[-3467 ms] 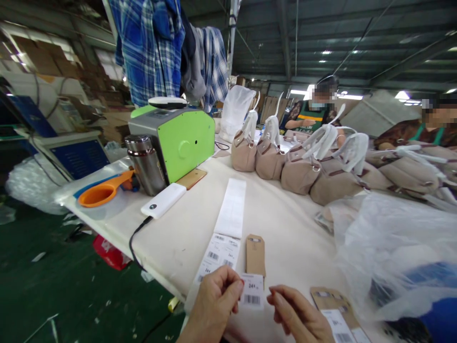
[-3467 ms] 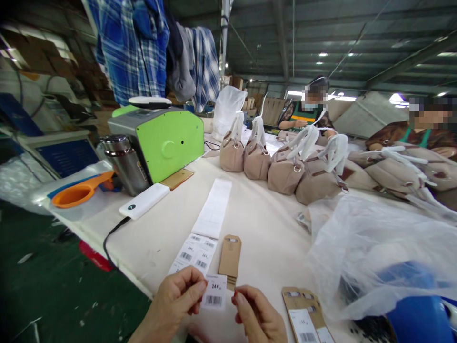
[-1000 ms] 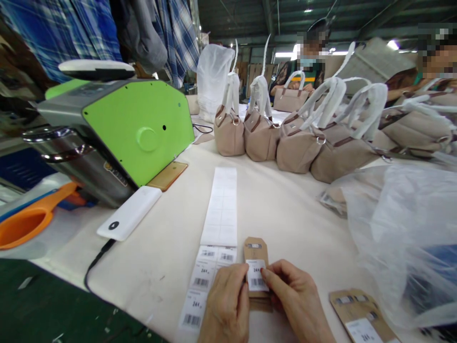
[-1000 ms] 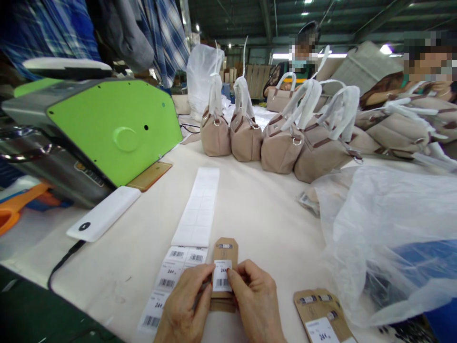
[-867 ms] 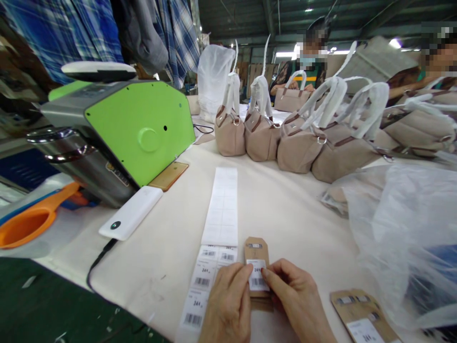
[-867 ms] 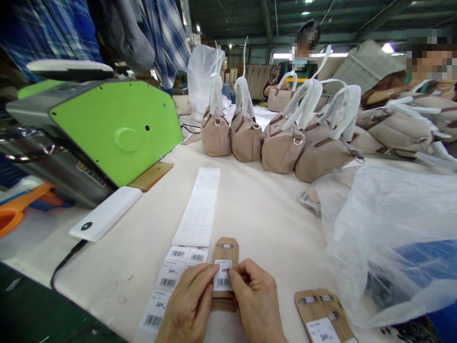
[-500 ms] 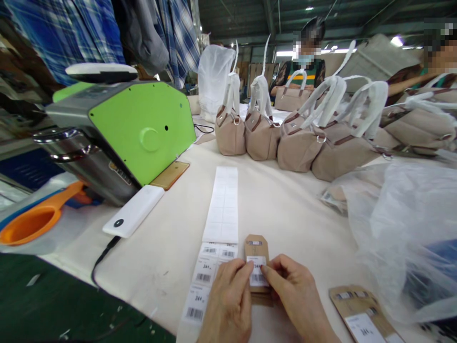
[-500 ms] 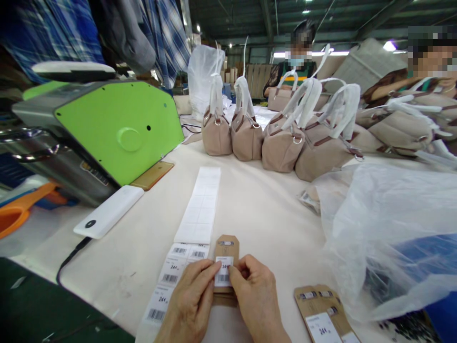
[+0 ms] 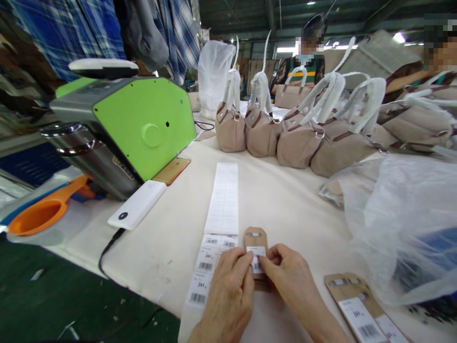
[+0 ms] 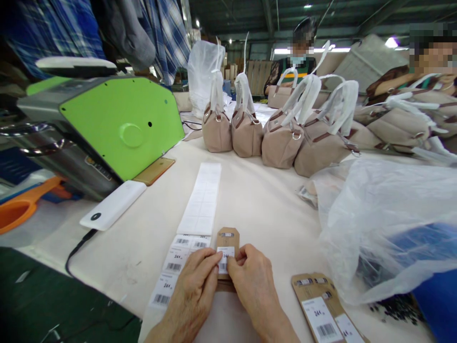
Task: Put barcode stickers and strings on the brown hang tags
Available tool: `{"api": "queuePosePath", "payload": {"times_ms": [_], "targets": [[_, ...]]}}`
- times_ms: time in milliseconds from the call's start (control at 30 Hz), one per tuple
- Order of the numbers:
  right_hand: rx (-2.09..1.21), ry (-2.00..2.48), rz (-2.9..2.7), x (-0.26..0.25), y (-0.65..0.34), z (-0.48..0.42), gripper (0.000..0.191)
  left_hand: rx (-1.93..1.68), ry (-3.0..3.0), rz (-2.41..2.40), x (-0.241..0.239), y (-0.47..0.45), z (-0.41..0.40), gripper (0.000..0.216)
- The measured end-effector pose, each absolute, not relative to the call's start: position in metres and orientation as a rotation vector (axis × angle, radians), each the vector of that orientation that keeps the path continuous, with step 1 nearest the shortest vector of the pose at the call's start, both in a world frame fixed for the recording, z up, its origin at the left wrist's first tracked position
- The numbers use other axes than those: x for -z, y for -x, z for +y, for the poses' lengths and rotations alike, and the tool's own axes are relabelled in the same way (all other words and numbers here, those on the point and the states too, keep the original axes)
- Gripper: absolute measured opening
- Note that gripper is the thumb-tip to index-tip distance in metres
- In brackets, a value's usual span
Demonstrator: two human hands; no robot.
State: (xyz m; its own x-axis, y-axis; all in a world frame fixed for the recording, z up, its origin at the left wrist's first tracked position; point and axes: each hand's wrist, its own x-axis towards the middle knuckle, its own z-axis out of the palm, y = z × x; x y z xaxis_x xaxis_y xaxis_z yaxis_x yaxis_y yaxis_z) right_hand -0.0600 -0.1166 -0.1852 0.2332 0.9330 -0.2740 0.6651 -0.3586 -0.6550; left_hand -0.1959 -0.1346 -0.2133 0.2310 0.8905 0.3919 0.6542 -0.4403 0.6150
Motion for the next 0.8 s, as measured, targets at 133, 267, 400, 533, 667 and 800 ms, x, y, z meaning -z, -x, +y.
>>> {"api": "queuePosePath", "payload": {"times_ms": [133,267,400,533,667,800], "targets": [[-0.849,2.162,-1.458,0.184,0.058,-0.112,0.010,-0.994,-2.152,1.439,0.214,0.195,-0.135,0.023],[-0.733,2.244,-1.480,0.183,0.052,-0.114,0.028,-0.976,-2.152,1.448,0.214,0.195,-0.135,0.023],[-0.276,1.944,-1.783,0.191,0.056,-0.133,0.021,-0.940,-2.121,1.438,0.212,0.195,-0.135,0.023],[0.195,1.420,-2.067,0.204,0.062,-0.149,0.033,-0.898,-2.061,1.419,0.208,0.195,-0.136,0.022],[0.338,1.479,-2.121,0.207,0.061,-0.149,0.034,-0.887,-2.047,1.411,0.206,0.193,-0.136,0.023],[0.482,1.351,-2.249,0.206,0.052,-0.153,0.039,-0.909,-2.018,1.419,0.205,0.194,-0.136,0.024]]}}
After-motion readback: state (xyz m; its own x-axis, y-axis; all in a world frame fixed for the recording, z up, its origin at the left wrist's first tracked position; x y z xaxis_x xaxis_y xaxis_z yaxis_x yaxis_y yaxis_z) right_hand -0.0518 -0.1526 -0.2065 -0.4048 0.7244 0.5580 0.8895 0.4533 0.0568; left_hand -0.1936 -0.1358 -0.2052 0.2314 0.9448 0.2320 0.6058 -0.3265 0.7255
